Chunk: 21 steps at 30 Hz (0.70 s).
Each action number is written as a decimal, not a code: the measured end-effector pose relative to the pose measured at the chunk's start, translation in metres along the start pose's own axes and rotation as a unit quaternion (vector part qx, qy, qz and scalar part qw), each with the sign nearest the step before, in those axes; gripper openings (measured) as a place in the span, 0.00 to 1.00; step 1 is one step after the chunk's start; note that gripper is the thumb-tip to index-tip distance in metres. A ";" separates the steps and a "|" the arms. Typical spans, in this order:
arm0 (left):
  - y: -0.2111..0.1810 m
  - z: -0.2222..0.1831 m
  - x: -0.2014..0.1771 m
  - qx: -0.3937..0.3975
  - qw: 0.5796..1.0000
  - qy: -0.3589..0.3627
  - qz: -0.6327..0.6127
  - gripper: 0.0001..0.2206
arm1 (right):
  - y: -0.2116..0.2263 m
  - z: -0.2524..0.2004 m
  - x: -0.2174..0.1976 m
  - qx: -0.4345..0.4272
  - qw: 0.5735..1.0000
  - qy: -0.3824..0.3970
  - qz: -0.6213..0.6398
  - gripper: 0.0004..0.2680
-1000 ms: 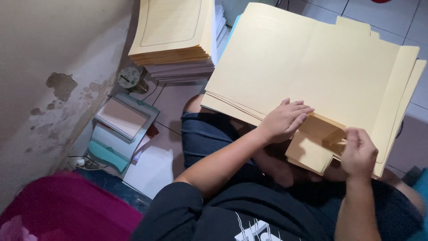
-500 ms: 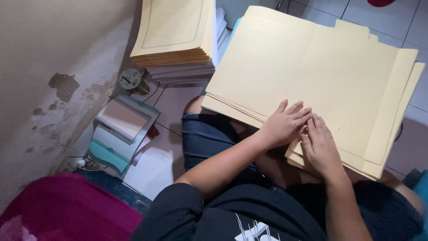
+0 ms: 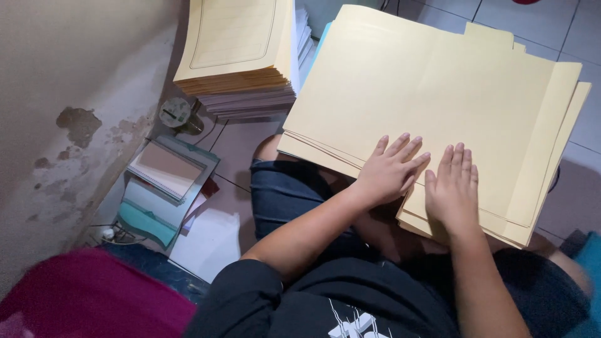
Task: Manually folding manila folders from flat blanks into their finished form by hand.
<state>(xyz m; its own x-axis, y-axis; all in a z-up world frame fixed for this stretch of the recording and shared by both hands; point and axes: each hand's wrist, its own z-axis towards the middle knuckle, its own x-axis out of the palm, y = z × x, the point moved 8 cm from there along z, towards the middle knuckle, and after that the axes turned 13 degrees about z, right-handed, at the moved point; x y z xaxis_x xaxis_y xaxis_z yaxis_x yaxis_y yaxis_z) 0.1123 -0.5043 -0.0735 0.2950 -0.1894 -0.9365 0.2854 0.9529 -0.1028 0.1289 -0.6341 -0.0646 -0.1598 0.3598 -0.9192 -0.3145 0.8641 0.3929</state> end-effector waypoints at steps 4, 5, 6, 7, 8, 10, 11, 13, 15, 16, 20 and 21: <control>-0.001 -0.001 -0.016 0.017 1.000 -0.018 0.018 0.22 | -0.006 -0.001 -0.016 0.082 0.996 -0.022 0.013 0.28; -0.003 -0.001 -0.025 0.028 0.997 -0.070 0.029 0.20 | -0.001 -0.001 -0.022 0.100 0.994 -0.045 0.006 0.27; -0.003 -0.002 -0.025 0.028 0.997 -0.070 0.029 0.20 | 0.009 0.001 -0.022 0.100 0.994 -0.045 0.006 0.27; -0.002 -0.001 -0.024 0.023 0.998 -0.062 0.017 0.20 | 0.016 0.003 -0.021 0.113 0.993 -0.032 0.013 0.28; -0.001 0.000 -0.023 0.018 0.998 -0.054 0.006 0.20 | 0.023 0.006 -0.019 0.127 0.991 -0.019 0.020 0.28; 0.000 0.000 -0.022 0.006 0.997 -0.073 -0.008 0.18 | 0.025 0.008 -0.016 0.088 0.995 -0.036 -0.005 0.26; 0.002 -0.001 -0.023 -0.004 0.996 -0.090 -0.021 0.17 | 0.029 0.008 -0.015 0.051 0.997 -0.054 -0.027 0.24; 0.001 -0.001 -0.029 0.001 0.995 -0.096 -0.016 0.17 | 0.017 0.009 -0.026 0.075 0.996 -0.044 -0.016 0.25; 0.002 -0.001 -0.033 0.006 0.995 -0.100 -0.013 0.16 | 0.008 0.009 -0.032 0.100 0.994 -0.034 -0.005 0.27; 0.001 0.000 -0.030 0.012 0.996 -0.087 -0.003 0.18 | 0.003 0.008 -0.036 0.120 0.992 -0.046 0.015 0.27; 0.000 -0.001 -0.027 0.021 0.996 -0.079 0.020 0.19 | 0.017 0.011 -0.037 0.157 0.986 -0.037 0.041 0.26; 0.000 -0.001 -0.027 0.020 0.996 -0.080 0.021 0.19 | 0.016 0.012 -0.033 0.156 0.986 -0.037 0.040 0.26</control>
<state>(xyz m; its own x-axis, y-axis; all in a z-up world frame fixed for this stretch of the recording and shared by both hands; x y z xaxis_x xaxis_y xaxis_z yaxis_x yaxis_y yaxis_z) 0.1035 -0.4988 -0.0483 0.4472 -0.1882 -0.8744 0.3048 0.9512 -0.0488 0.1402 -0.6283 -0.0281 -0.1011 0.4464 -0.8891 0.0006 0.8937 0.4486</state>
